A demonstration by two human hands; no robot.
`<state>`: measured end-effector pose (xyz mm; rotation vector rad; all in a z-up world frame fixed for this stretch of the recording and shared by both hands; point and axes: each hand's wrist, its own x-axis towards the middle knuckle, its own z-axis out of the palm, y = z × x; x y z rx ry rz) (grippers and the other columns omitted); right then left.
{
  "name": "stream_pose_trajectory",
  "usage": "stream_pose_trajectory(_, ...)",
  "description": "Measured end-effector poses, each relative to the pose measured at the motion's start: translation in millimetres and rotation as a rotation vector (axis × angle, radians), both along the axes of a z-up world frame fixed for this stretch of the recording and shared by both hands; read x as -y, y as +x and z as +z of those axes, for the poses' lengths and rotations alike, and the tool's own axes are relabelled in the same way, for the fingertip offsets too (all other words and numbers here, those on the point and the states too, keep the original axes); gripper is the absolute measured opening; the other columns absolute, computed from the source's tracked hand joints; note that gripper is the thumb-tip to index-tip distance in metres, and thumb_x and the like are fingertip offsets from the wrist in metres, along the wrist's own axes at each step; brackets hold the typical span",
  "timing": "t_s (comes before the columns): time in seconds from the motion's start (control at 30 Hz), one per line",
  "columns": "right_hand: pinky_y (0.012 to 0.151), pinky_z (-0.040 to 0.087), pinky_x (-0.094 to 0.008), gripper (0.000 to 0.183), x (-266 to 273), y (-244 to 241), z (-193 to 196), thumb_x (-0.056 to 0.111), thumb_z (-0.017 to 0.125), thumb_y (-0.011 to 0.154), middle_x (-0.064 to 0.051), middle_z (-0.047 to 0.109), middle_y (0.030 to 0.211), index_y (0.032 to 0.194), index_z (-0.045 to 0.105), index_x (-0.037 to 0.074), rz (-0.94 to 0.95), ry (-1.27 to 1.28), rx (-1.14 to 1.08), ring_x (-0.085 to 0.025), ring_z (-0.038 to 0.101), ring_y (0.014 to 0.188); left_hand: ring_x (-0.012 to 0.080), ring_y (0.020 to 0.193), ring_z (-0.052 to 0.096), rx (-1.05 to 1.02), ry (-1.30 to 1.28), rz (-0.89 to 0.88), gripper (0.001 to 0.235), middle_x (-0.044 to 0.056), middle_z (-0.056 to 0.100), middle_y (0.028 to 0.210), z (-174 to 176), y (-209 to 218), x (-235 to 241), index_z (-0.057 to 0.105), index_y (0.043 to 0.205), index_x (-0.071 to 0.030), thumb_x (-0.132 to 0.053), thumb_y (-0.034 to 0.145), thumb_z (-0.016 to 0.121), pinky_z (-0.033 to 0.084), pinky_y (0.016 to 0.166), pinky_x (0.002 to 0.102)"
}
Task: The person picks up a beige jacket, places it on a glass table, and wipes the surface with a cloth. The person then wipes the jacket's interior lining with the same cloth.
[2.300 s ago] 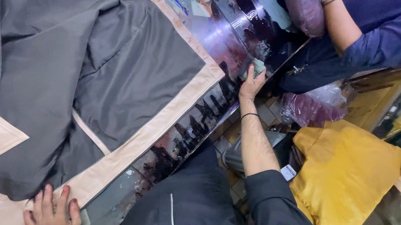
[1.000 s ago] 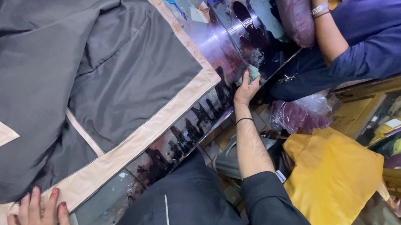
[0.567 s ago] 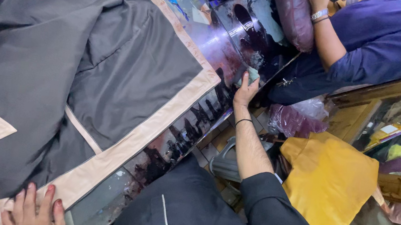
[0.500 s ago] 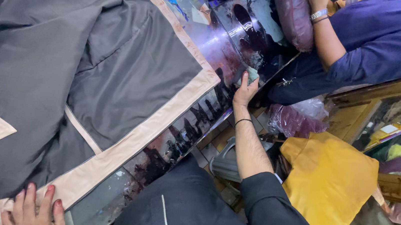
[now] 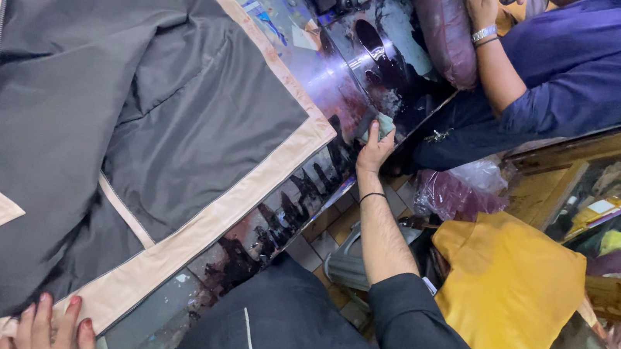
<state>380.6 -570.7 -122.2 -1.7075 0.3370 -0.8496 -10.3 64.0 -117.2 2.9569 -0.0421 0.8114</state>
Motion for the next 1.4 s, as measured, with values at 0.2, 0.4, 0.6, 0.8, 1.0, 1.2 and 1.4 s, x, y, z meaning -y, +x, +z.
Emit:
stream_pose_trajectory(0.2,0.073,0.055,-0.032,0.028,-3,0,5,0.025,0.066,0.099,-0.006,0.072,0.1,0.115,0.066,0.002,0.002,0.117,-0.062,-0.015,0.065,0.085,0.0401,0.127,0.062,0.021,0.006,-0.009,0.055,0.025,0.075,0.134,-2,2,-1,0.082,0.131,-0.017,-0.047,0.093,0.057,0.031,0.113,0.056)
stream_pose_trajectory(0.4,0.085,0.054,-0.033,0.027,-3,0,3,0.024,0.067,0.101,-0.008,0.075,0.102,0.115,0.067,0.001,-0.011,-0.018,-0.018,-0.017,0.067,0.091,0.0226,0.13,0.064,-0.25,0.37,0.275,0.049,0.006,0.077,0.132,4,-1,7,0.082,0.119,-0.032,-0.051,0.076,0.065,0.029,0.124,0.048)
stream_pose_trajectory(0.6,0.086,0.054,-0.034,0.028,-1,1,3,0.025,0.067,0.1,-0.009,0.075,0.103,0.115,0.067,0.002,-0.01,-0.065,-0.028,-0.018,0.068,0.092,0.0437,0.126,0.056,-0.01,-0.218,-0.018,0.048,0.026,0.067,0.133,0,1,3,0.074,0.133,-0.017,-0.047,0.099,0.058,0.029,0.112,0.063)
stream_pose_trajectory(0.8,0.085,0.054,-0.035,0.028,-4,0,8,0.027,0.068,0.1,-0.009,0.076,0.1,0.114,0.068,0.002,-0.029,-0.075,-0.041,-0.019,0.07,0.09,0.0423,0.12,0.063,0.16,0.057,-0.032,0.054,0.024,0.077,0.126,2,15,6,0.082,0.125,-0.016,-0.048,0.087,0.062,0.028,0.112,0.063)
stream_pose_trajectory(1.0,0.084,0.053,-0.035,0.028,0,-4,2,0.027,0.067,0.102,-0.009,0.075,0.099,0.113,0.068,0.001,-0.033,-0.103,-0.083,-0.019,0.069,0.088,0.0374,0.127,0.063,0.059,0.069,0.031,0.05,0.021,0.074,0.134,7,5,7,0.08,0.129,-0.02,-0.046,0.091,0.059,0.03,0.115,0.059)
stream_pose_trajectory(1.2,0.087,0.053,-0.034,0.029,-2,2,5,0.026,0.065,0.103,-0.01,0.073,0.104,0.117,0.066,0.0,0.03,-0.052,-0.026,-0.019,0.067,0.093,0.0343,0.127,0.063,0.032,0.122,0.058,0.05,0.017,0.074,0.136,14,11,10,0.079,0.129,-0.021,-0.045,0.091,0.059,0.032,0.116,0.056)
stream_pose_trajectory(1.4,0.087,0.053,-0.034,0.029,1,-10,5,0.026,0.066,0.103,-0.01,0.073,0.105,0.117,0.065,0.001,0.01,-0.044,-0.048,-0.02,0.067,0.094,0.0305,0.136,0.059,-0.073,0.084,0.135,0.046,0.011,0.068,0.147,43,3,30,0.075,0.133,-0.025,-0.043,0.094,0.06,0.034,0.122,0.058)
